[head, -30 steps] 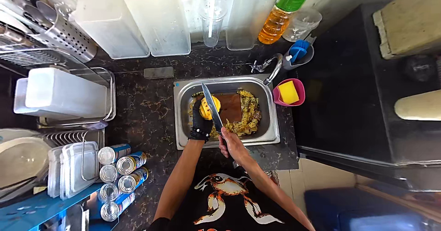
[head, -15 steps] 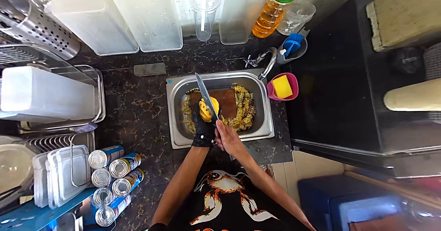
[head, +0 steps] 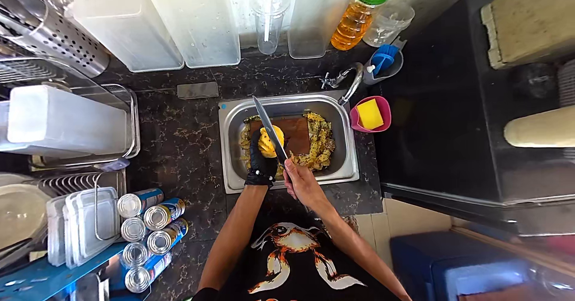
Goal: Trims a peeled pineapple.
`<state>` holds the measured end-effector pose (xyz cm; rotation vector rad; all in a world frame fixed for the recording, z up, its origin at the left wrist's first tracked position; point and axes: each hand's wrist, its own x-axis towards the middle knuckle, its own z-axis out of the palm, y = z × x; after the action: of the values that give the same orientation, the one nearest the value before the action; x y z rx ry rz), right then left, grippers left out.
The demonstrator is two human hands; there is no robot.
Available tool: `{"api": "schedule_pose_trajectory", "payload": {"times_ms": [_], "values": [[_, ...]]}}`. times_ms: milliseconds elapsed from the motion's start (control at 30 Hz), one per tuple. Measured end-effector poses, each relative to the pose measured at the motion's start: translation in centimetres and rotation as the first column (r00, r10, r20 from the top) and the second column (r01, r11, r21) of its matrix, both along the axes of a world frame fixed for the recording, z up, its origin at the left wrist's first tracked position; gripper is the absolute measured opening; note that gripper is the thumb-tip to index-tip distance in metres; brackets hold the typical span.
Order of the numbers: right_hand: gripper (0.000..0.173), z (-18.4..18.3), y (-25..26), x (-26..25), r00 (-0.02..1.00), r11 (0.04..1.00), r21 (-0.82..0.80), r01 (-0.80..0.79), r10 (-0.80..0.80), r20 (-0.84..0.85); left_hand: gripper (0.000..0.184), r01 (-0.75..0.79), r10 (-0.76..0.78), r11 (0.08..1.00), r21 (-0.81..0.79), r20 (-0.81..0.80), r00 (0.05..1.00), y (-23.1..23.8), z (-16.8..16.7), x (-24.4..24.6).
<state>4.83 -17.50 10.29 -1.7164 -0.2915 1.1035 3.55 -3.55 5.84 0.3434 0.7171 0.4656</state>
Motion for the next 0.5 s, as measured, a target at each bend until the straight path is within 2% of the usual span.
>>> {"api": "schedule_pose_trajectory", "payload": {"times_ms": [167,400,500], "values": [[0.053,-0.9,-0.4,-0.5,0.999,0.999,-0.05,-0.021,0.023,0.037,0.032,-0.005,0.006,1.0,0.014,-0.019,1.0,0.0,-1.2,-0.1],[0.057,-0.4,-2.1,-3.0,0.924,0.941,-0.329,-0.08,0.194,0.329,0.033,-0.047,0.054,0.996,0.079,-0.101,0.993,0.5,-1.0,0.5],[0.057,-0.4,-1.7,-3.4,0.9,0.925,-0.372,-0.076,0.224,0.374,0.031,-0.059,0.071,0.994,0.096,-0.13,0.989,0.2,-1.2,0.5]]}}
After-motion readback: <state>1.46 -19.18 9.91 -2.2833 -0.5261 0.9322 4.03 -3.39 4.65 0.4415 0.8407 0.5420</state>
